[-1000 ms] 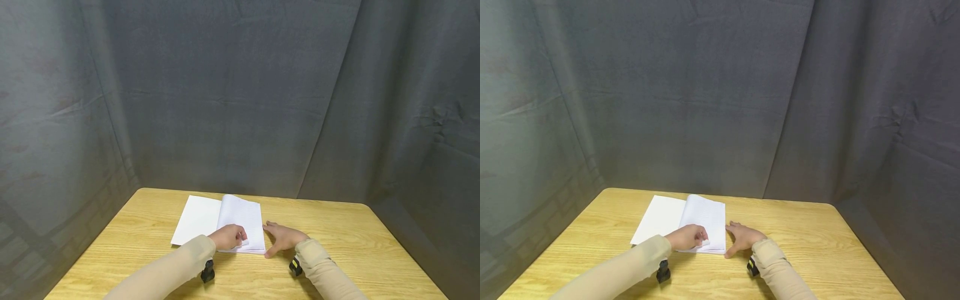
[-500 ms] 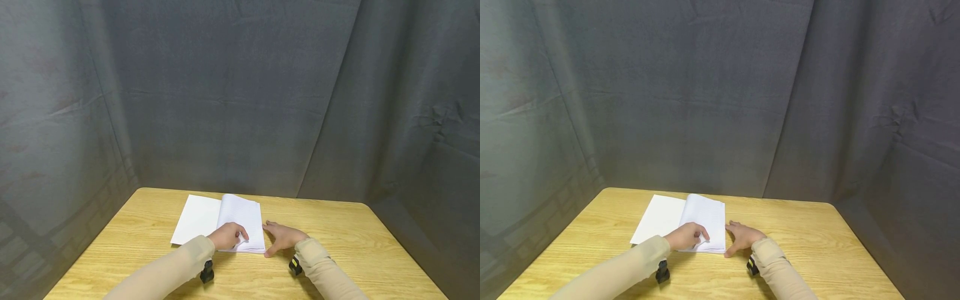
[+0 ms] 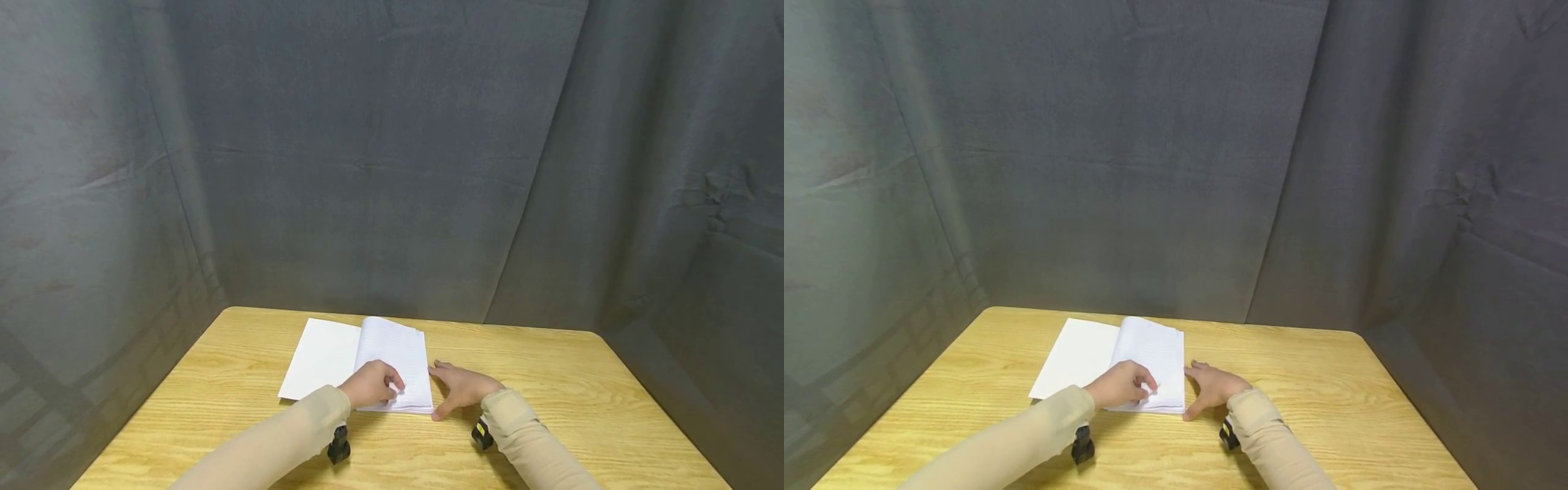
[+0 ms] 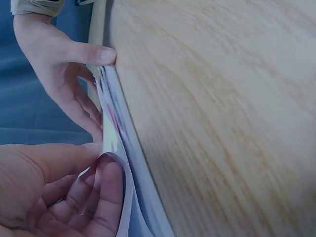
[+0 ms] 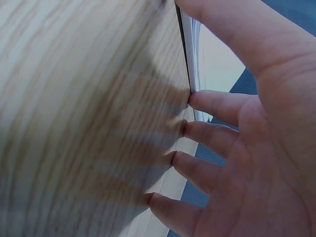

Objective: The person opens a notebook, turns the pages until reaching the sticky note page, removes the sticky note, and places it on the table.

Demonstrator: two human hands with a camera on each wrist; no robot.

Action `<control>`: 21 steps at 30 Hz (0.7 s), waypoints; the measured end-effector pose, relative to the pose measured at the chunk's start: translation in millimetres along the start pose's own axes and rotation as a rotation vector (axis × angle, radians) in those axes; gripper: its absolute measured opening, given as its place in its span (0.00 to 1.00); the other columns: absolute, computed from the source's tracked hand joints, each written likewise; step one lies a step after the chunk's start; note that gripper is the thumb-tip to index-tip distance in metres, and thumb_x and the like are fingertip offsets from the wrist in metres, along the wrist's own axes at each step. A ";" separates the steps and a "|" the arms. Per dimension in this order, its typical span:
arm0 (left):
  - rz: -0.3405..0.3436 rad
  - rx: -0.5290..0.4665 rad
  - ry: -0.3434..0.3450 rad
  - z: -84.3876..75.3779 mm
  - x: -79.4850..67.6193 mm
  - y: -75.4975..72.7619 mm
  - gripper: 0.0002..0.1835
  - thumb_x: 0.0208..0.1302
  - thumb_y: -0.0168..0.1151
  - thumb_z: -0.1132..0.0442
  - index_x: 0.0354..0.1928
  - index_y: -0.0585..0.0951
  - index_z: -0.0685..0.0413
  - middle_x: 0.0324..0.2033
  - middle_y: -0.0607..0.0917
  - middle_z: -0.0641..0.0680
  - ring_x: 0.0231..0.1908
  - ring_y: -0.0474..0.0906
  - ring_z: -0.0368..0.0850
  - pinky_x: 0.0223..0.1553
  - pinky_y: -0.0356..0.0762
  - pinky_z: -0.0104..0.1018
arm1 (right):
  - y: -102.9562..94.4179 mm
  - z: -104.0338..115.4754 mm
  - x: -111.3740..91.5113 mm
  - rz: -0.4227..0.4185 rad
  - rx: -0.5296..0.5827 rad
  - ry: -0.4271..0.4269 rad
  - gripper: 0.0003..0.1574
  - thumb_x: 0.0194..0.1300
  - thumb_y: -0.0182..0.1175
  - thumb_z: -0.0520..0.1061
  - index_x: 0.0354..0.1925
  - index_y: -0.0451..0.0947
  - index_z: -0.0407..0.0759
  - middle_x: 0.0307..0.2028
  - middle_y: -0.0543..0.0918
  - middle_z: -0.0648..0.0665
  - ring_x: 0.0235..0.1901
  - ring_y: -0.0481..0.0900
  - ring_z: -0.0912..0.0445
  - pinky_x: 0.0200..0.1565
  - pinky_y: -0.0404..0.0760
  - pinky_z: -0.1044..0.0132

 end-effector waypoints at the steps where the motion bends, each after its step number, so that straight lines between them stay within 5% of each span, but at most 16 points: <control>1: -0.005 -0.007 0.003 -0.8 -0.8 -1.5 0.06 0.55 0.65 0.74 0.33 0.85 0.58 0.18 0.77 0.47 0.18 0.72 0.37 0.23 0.70 0.29 | 0.2 -0.1 -0.1 0.000 0.000 0.001 0.65 0.46 0.75 0.58 0.72 0.55 0.36 0.73 0.52 0.31 0.71 0.52 0.35 0.67 0.56 0.39; 8: -0.048 -0.079 0.006 -10.0 -6.5 -21.8 0.07 0.58 0.64 0.73 0.38 0.85 0.60 0.21 0.78 0.50 0.20 0.75 0.39 0.23 0.71 0.30 | -0.2 -0.4 -0.7 0.000 0.000 -0.004 0.65 0.46 0.75 0.59 0.72 0.54 0.36 0.73 0.52 0.30 0.72 0.51 0.35 0.67 0.56 0.38; 15: -0.151 -0.121 0.032 -17.5 -19.3 -57.3 0.07 0.59 0.63 0.71 0.40 0.84 0.60 0.27 0.76 0.52 0.22 0.77 0.40 0.25 0.75 0.33 | 0.0 1.0 -1.7 0.003 0.025 -0.013 0.66 0.46 0.75 0.58 0.73 0.53 0.36 0.73 0.50 0.30 0.72 0.49 0.36 0.68 0.54 0.39; 21: -0.262 -0.114 0.066 -16.8 -36.8 -91.6 0.08 0.57 0.62 0.73 0.40 0.82 0.60 0.21 0.78 0.50 0.22 0.80 0.45 0.25 0.76 0.33 | -0.3 2.0 -3.8 0.007 0.031 -0.014 0.65 0.47 0.74 0.58 0.73 0.53 0.36 0.74 0.49 0.31 0.73 0.48 0.36 0.68 0.53 0.39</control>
Point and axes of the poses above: each hand's wrist, its own x-axis towards the middle knuckle, its own y-axis out of the palm, z = x × y, the point moved 9 cm from there along x, towards the middle knuckle
